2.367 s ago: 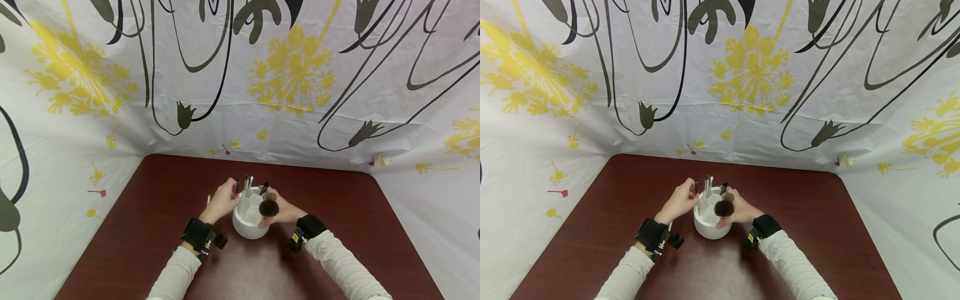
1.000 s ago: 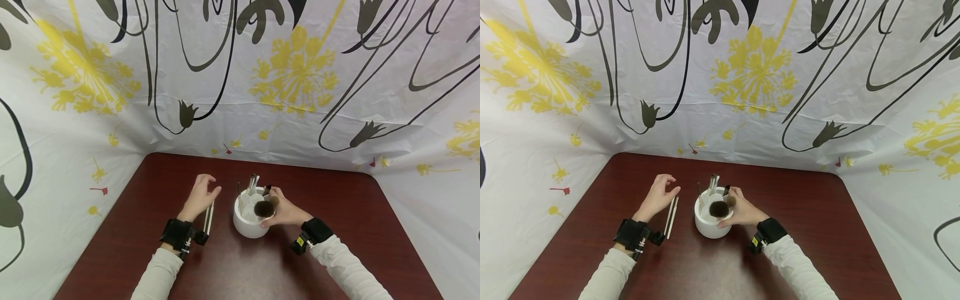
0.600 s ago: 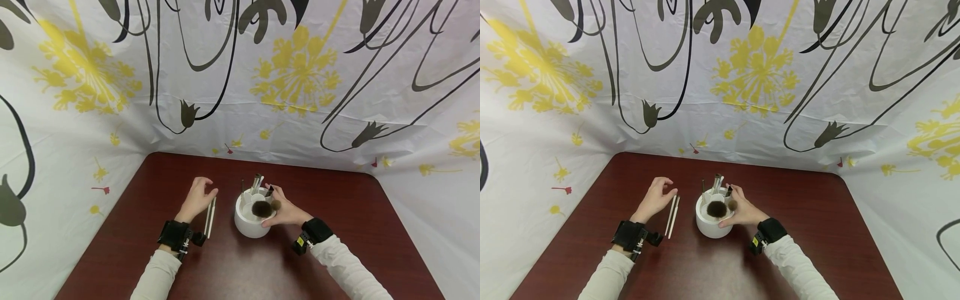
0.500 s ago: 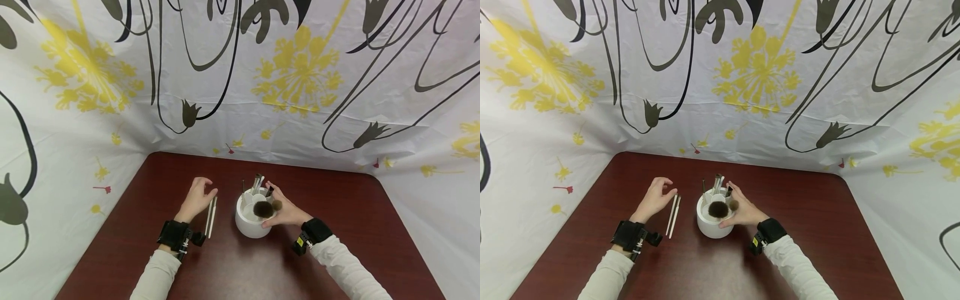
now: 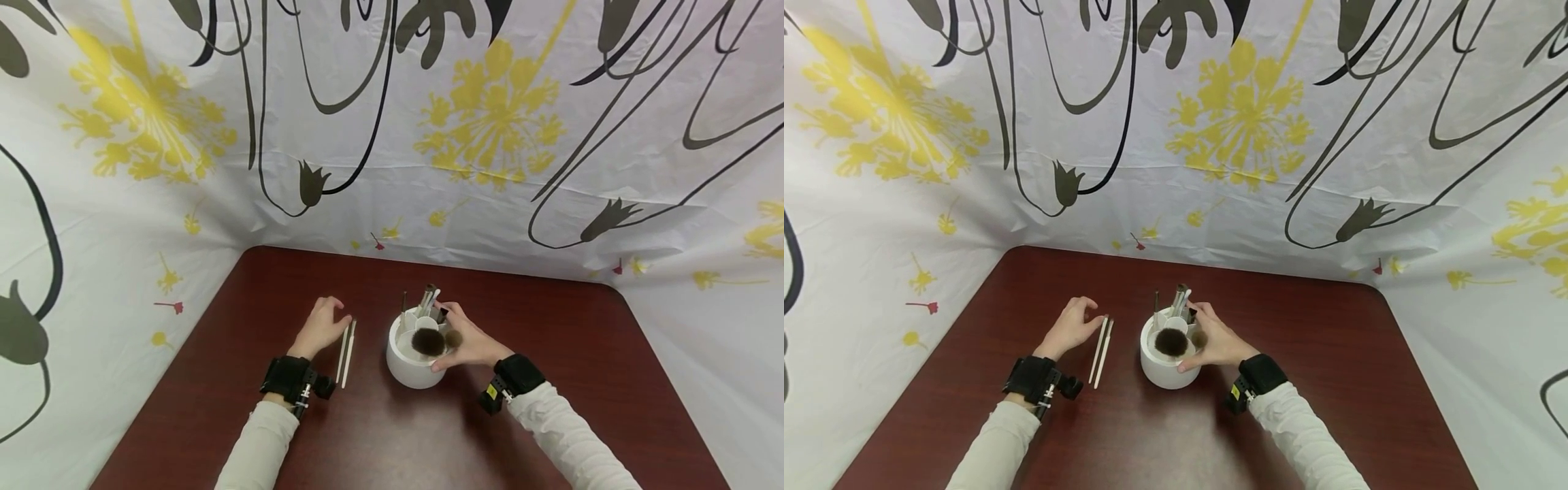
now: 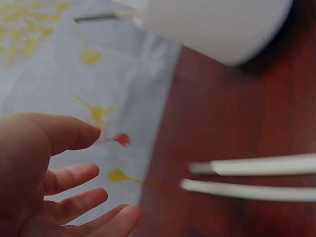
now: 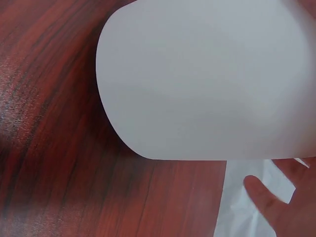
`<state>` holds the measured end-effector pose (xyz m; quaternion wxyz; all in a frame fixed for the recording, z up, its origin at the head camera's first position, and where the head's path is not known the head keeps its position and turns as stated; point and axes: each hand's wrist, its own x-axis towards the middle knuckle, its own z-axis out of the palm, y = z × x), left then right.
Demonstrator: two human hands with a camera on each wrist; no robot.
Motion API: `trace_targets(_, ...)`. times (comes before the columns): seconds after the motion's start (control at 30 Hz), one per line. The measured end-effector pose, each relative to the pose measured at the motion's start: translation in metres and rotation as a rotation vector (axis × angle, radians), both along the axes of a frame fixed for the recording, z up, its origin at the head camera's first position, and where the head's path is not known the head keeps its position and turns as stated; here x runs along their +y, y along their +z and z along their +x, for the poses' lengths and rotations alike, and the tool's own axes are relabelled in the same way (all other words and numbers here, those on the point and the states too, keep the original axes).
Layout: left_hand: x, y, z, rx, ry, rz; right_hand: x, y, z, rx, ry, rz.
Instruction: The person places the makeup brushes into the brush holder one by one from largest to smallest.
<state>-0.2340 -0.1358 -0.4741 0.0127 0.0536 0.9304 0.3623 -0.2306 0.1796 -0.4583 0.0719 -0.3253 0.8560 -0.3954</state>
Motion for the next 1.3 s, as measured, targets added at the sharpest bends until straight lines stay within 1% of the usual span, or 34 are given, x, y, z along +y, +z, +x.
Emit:
trace_targets(0.03,0.0,-0.005,-0.002,-0.02,-0.002,-0.025,0.0,0.0,0.0,0.0,-0.006,0.011)
trace_targets(0.1,-0.001,-0.014,-0.006,-0.056,-0.011,-0.072,0.0,0.001,0.001,-0.03,-0.017,0.022)
trace_targets(0.23,-0.002,-0.027,-0.013,-0.107,-0.009,-0.131,0.002,0.0,0.002,-0.164,-0.014,0.004)
trace_targets(0.33,0.0,-0.033,-0.015,-0.14,-0.01,-0.142,0.004,-0.001,0.002,-0.237,-0.009,-0.032)
trace_targets(0.47,0.005,-0.039,-0.016,-0.181,-0.013,-0.142,0.007,-0.003,0.001,-0.279,-0.001,-0.08)
trace_targets(0.57,0.007,-0.042,-0.015,-0.19,-0.002,-0.143,0.007,-0.005,0.0,-0.277,0.005,-0.073)
trace_targets(0.73,0.008,-0.044,-0.013,-0.197,0.021,-0.135,0.006,-0.006,-0.001,-0.264,-0.009,-0.05)
trace_targets(0.93,0.007,-0.046,-0.014,-0.18,0.041,-0.117,0.005,-0.006,-0.002,-0.267,-0.017,-0.051)
trace_targets(1.0,0.006,-0.048,-0.016,-0.189,0.054,-0.108,0.004,-0.006,-0.003,-0.264,-0.016,-0.052)
trace_targets(1.03,0.005,-0.05,-0.016,-0.17,0.051,-0.111,0.004,-0.007,-0.003,-0.268,-0.014,-0.054)
trace_targets(1.13,0.003,-0.052,-0.018,-0.185,0.067,-0.1,0.003,-0.007,-0.004,-0.275,-0.011,-0.057)
trace_targets(1.23,0.001,-0.055,-0.019,-0.184,0.065,-0.094,0.002,-0.006,-0.004,-0.284,-0.011,-0.059)
trace_targets(1.27,0.001,-0.053,-0.019,-0.209,0.073,-0.086,0.002,-0.006,-0.003,-0.287,-0.011,-0.062)
trace_targets(1.3,0.001,-0.053,-0.018,-0.207,0.071,-0.085,0.002,-0.005,-0.003,-0.289,-0.01,-0.065)
